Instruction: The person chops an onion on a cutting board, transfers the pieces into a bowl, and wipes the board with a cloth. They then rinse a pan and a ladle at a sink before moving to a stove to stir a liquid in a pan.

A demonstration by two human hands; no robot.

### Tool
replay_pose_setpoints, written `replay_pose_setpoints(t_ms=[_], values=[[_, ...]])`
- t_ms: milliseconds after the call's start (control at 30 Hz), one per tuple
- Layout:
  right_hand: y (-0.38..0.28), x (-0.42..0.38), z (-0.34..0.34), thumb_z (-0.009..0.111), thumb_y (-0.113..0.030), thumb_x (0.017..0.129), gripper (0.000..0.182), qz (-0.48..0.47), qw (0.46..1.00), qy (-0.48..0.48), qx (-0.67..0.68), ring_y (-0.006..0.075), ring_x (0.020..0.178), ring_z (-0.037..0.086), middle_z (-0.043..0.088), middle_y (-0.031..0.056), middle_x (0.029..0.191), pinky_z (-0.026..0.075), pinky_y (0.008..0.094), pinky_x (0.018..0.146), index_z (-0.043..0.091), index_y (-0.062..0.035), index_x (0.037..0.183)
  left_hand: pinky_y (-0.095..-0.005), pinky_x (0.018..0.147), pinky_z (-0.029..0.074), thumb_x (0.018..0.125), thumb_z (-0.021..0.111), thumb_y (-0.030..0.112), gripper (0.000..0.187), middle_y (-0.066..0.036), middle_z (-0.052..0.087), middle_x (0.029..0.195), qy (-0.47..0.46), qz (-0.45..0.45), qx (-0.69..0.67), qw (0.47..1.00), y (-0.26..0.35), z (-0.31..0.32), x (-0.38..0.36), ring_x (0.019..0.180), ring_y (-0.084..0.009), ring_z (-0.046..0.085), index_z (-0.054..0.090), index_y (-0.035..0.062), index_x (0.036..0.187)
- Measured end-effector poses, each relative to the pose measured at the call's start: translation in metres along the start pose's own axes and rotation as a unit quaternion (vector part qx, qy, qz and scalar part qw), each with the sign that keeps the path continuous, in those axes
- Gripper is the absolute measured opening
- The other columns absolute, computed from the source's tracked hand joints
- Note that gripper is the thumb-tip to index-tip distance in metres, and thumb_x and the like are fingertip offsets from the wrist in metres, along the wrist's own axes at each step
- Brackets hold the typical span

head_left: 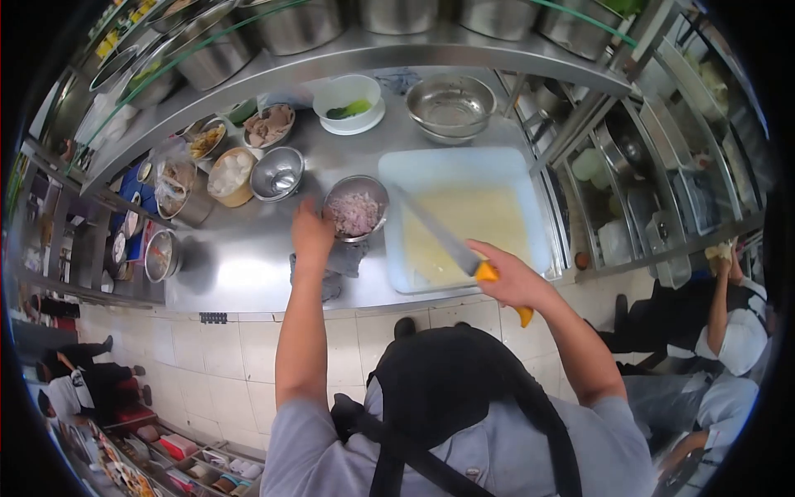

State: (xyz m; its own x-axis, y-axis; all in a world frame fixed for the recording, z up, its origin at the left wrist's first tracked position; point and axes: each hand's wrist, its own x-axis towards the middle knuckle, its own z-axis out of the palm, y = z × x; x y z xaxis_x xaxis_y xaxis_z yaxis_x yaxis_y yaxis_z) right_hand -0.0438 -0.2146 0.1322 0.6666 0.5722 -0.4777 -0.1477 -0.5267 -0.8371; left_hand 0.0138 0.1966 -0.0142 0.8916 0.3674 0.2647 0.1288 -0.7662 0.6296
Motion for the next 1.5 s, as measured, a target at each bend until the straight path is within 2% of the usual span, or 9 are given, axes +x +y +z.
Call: replay_pose_setpoints(t_ms=[133,233,600,767,1067,1200,1267,1400,1500], values=[[0.024,-0.002,-0.004,0.055,-0.002,0.085,0.073,0.038,0.983,0.165,-0.076,0.0195,0.062,0.061,0.064,0.0144,0.093,0.052,0.0329,0.057,0.037,-0.0117,0.155,-0.0421,0.053,0.054,0.089,0.062,0.011,0.031,-0.022,0.070,0.089,-0.179,-0.256,-0.291,0.904,0.021,-0.017,-0.007,0.061,-0.0299,0.067,0.060,-0.0088,0.112],[0.027,0.008,-0.003,0.054,-0.002,0.084,0.072,0.090,0.975,0.197,-0.052,0.0240,0.070,0.066,0.066,0.0198,0.099,0.054,0.0349,0.064,0.039,-0.0102,0.154,-0.0386,0.044,0.051,0.085,0.060,0.008,0.030,-0.021,0.070,0.084,-0.110,-0.209,-0.298,0.925,0.027,-0.030,-0.004,0.055,-0.0254,0.067,0.062,-0.0088,0.109],[0.034,0.032,0.014,0.056,-0.002,0.083,0.074,0.102,0.974,0.192,-0.066,0.0302,0.080,0.068,0.067,0.0256,0.110,0.056,0.0378,0.075,0.038,-0.0088,0.155,-0.0393,0.047,0.053,0.081,0.060,0.008,0.025,-0.020,0.068,0.068,-0.134,-0.172,-0.136,0.967,-0.002,-0.049,0.008,0.049,-0.0281,0.067,0.066,-0.0094,0.098],[0.056,0.035,0.005,0.056,-0.007,0.085,0.067,-0.038,0.938,0.258,-0.228,0.0394,0.089,0.070,0.069,0.0234,0.113,0.054,0.0456,0.083,0.043,-0.0112,0.152,-0.0366,0.044,0.051,0.083,0.059,0.008,0.023,-0.016,0.067,0.068,-0.083,-0.185,-0.223,0.954,0.004,-0.069,-0.009,0.046,-0.0237,0.064,0.066,-0.0087,0.098],[0.071,0.072,-0.029,0.060,-0.025,0.091,0.046,-0.047,0.842,0.220,-0.491,0.0371,0.083,0.069,0.072,0.0176,0.095,0.051,0.0495,0.082,0.058,-0.0139,0.135,-0.0299,0.046,0.050,0.085,0.054,0.002,0.021,-0.012,0.066,0.082,0.057,-0.387,-0.391,0.833,-0.059,-0.137,-0.095,0.062,-0.0195,0.064,0.062,-0.0077,0.102],[0.052,0.083,-0.021,0.060,-0.027,0.090,0.044,-0.008,0.848,0.206,-0.488,0.0369,0.085,0.069,0.071,0.0176,0.093,0.050,0.0479,0.084,0.060,-0.0114,0.131,-0.0350,0.056,0.057,0.099,0.058,0.019,0.035,-0.021,0.063,0.108,0.234,-0.389,-0.504,0.735,-0.085,-0.140,-0.099,0.071,-0.0253,0.067,0.053,-0.0096,0.119],[0.064,0.096,-0.015,0.064,-0.026,0.088,0.036,-0.097,0.780,0.341,-0.515,0.0383,0.085,0.067,0.071,0.0178,0.089,0.048,0.0487,0.088,0.064,-0.0094,0.120,-0.0364,0.062,0.059,0.103,0.059,0.031,0.046,-0.017,0.061,0.107,0.164,-0.419,-0.510,0.733,-0.090,-0.140,-0.106,0.070,-0.0267,0.068,0.050,-0.0083,0.125],[0.031,0.120,0.016,0.066,-0.024,0.086,0.024,-0.162,0.795,0.343,-0.473,0.0389,0.083,0.065,0.070,0.0177,0.085,0.049,0.0491,0.083,0.068,-0.0083,0.104,-0.0412,0.064,0.056,0.097,0.061,0.025,0.025,-0.014,0.065,0.094,0.044,-0.095,-0.066,0.992,-0.030,-0.113,-0.123,0.068,-0.0299,0.067,0.066,0.0029,0.108],[-0.023,0.141,0.082,0.068,-0.023,0.086,0.017,-0.161,0.865,0.258,-0.400,0.0408,0.082,0.064,0.069,0.0189,0.084,0.050,0.0496,0.078,0.069,-0.0061,0.089,-0.0434,0.086,0.051,0.087,0.062,0.016,0.023,-0.014,0.063,0.104,-0.108,0.176,0.087,0.975,-0.031,-0.078,-0.105,0.096,-0.0311,0.062,0.067,0.0052,0.107]])
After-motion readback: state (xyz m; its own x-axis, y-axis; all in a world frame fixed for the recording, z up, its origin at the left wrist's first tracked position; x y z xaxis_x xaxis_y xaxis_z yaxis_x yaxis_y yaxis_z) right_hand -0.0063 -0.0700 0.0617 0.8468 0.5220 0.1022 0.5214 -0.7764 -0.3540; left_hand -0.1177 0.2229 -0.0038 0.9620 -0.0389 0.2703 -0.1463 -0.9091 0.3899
